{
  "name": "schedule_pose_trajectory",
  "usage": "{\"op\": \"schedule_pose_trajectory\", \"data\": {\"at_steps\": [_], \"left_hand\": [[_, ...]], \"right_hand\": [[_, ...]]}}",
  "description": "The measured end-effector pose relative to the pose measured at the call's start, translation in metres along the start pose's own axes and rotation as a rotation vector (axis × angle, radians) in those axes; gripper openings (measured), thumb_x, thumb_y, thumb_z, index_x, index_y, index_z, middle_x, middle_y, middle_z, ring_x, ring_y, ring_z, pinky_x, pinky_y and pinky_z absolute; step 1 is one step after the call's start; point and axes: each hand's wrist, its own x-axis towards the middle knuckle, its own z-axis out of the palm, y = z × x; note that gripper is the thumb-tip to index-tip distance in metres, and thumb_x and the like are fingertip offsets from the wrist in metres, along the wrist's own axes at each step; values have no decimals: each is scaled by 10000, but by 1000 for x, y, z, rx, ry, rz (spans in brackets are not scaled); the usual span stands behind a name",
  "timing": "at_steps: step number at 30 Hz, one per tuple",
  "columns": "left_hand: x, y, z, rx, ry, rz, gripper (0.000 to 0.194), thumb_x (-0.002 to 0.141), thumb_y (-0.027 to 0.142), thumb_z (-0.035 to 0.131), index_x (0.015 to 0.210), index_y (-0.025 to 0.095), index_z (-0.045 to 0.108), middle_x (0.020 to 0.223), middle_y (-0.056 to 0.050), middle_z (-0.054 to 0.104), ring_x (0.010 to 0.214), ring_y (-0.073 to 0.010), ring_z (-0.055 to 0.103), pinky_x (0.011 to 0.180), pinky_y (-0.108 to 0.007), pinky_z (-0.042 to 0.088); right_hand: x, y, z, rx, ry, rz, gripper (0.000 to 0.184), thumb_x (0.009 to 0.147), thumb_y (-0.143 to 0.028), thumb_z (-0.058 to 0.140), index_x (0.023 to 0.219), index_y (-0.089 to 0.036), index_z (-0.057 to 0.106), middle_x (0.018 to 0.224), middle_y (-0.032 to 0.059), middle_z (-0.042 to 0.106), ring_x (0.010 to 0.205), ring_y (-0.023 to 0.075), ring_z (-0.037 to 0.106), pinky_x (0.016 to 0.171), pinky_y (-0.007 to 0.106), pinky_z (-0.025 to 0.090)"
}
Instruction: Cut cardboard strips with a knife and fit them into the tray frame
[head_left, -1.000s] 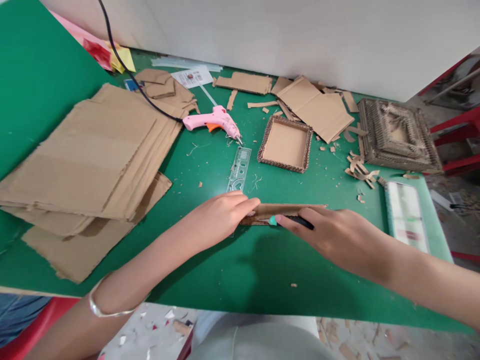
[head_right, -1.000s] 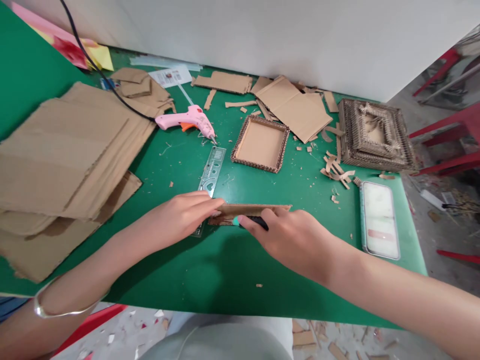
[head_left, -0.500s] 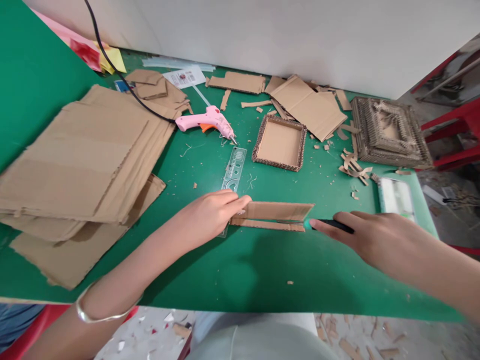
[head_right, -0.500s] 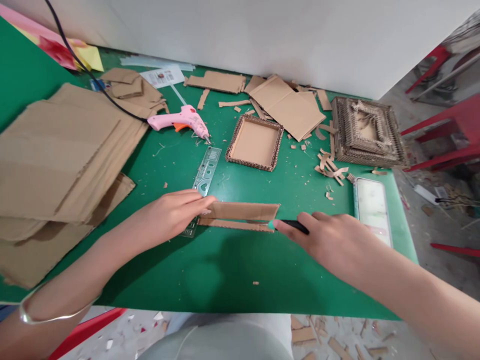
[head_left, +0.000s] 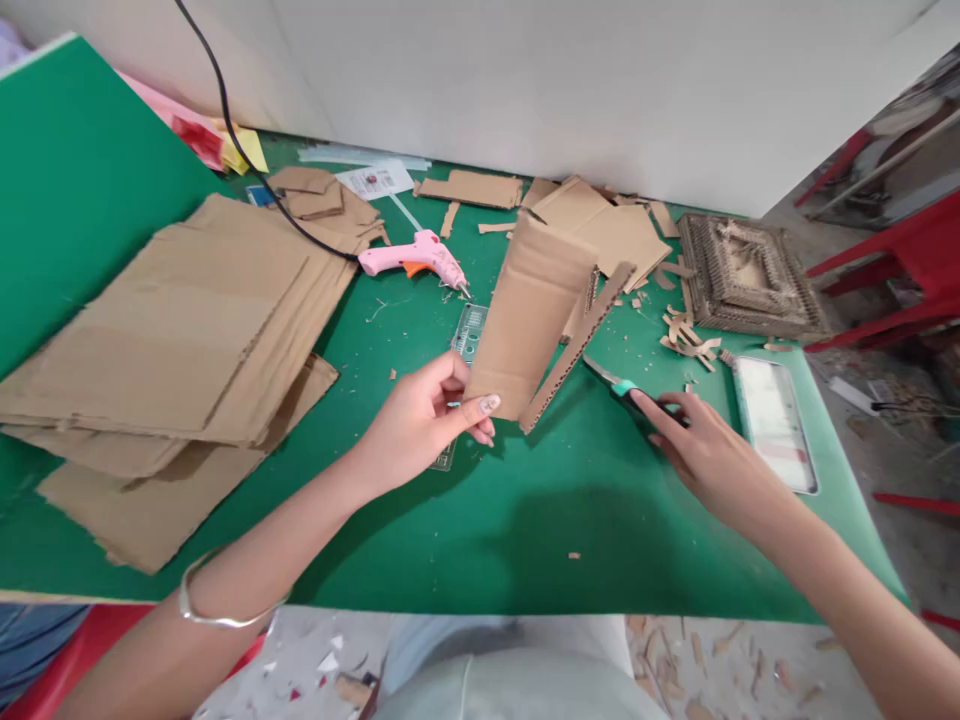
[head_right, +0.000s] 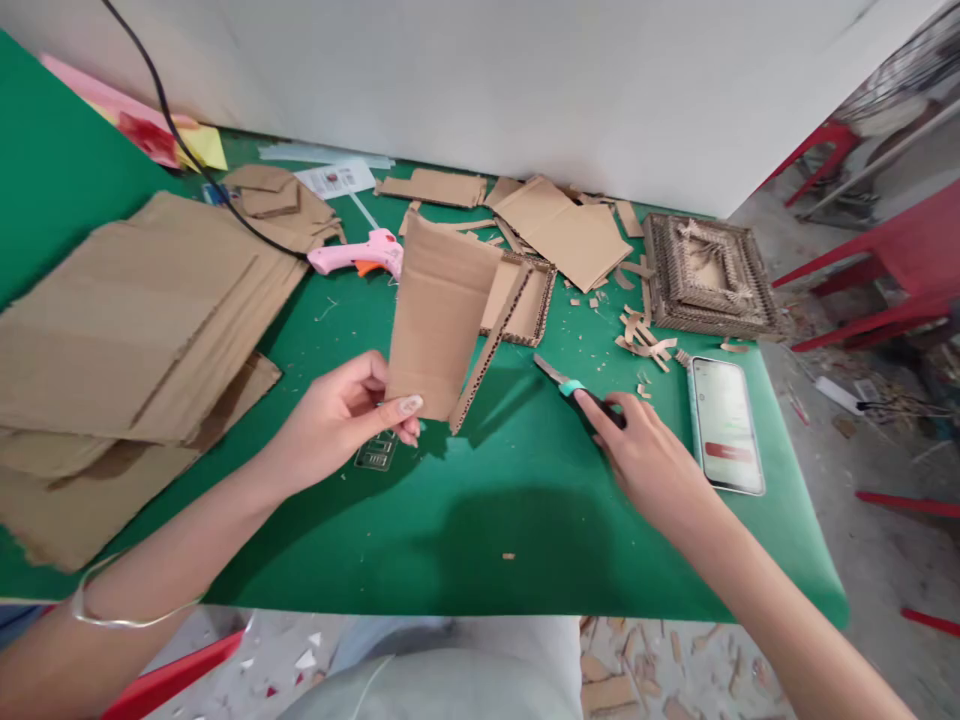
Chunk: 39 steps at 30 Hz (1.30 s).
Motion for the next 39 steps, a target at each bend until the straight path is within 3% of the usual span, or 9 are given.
{"op": "schedule_pose_trajectory", "data": {"at_steps": [2, 5, 10, 13, 26, 31, 35, 37, 39], "left_hand": [[-4, -1, 10, -71, 3, -37, 330, 764, 332, 713, 714, 180, 425, 642, 33, 607, 605, -128, 656, 552, -243, 587], [-9, -5, 23, -138, -6, -81, 299, 754, 301, 720, 732, 167, 453, 641, 26, 611, 615, -130, 667, 560, -232, 590], [-13, -8, 34, -227, -64, -122, 308, 735, 303, 731, 905, 129, 542, 710, 5, 652, 634, -140, 680, 588, -242, 597], [-12, -7, 34, -212, -70, -142, 337, 707, 292, 762, 922, 120, 567, 689, 6, 666, 564, -124, 655, 530, -224, 572], [-18, -7, 23, -97, -27, -200, 249, 730, 325, 742, 784, 124, 604, 601, -11, 670, 520, -113, 629, 519, -203, 525], [-25, -25, 16, 138, -285, -366, 517, 761, 467, 681, 1141, 143, 548, 667, 2, 654, 497, -161, 626, 463, -259, 482], [-21, -22, 20, 767, 15, -28, 302, 851, 432, 585, 995, 172, 641, 573, 7, 568, 546, -163, 580, 535, -265, 425], [-14, -13, 23, 782, 111, 122, 251, 865, 415, 570, 902, 177, 642, 637, -7, 580, 598, -149, 568, 573, -263, 430], [-6, -3, 27, 586, 127, 144, 322, 831, 424, 618, 1050, 190, 588, 795, -18, 613, 628, -127, 572, 561, -244, 450]], "right_hand": [[15, -16, 0, 108, 75, 25, 439, 938, -350, 435, 1328, -166, 516, 1271, 191, 500, 1180, 319, 498, 965, 524, 440], [36, -42, -9, 532, 88, 64, 591, 848, -472, 584, 1359, -206, 455, 1297, 142, 520, 1139, 262, 547, 969, 455, 467], [57, -72, -10, 1291, -84, 161, 265, 768, -429, 678, 828, -181, 606, 763, 14, 649, 728, 152, 647, 687, 285, 546], [59, -74, -5, 1511, -163, 192, 258, 733, -386, 720, 720, -178, 567, 675, -12, 638, 672, 133, 651, 638, 251, 528], [51, -51, -3, 1680, 101, 350, 262, 639, -328, 810, 721, -149, 636, 632, 1, 662, 548, 106, 633, 570, 241, 557], [38, -35, 2, 1677, -131, 402, 300, 637, -335, 809, 797, -140, 647, 690, 11, 674, 576, 107, 640, 593, 251, 566], [33, -45, 3, 1714, -233, 411, 411, 598, -358, 825, 857, -149, 584, 691, 9, 670, 554, 114, 629, 562, 260, 550], [32, -52, 1, 1695, -267, 379, 430, 617, -379, 810, 889, -153, 564, 668, -6, 648, 529, 104, 604, 537, 251, 530], [29, -60, 0, 1645, -316, 316, 403, 679, -402, 764, 925, -149, 570, 665, -16, 622, 524, 89, 578, 536, 243, 514]]}}
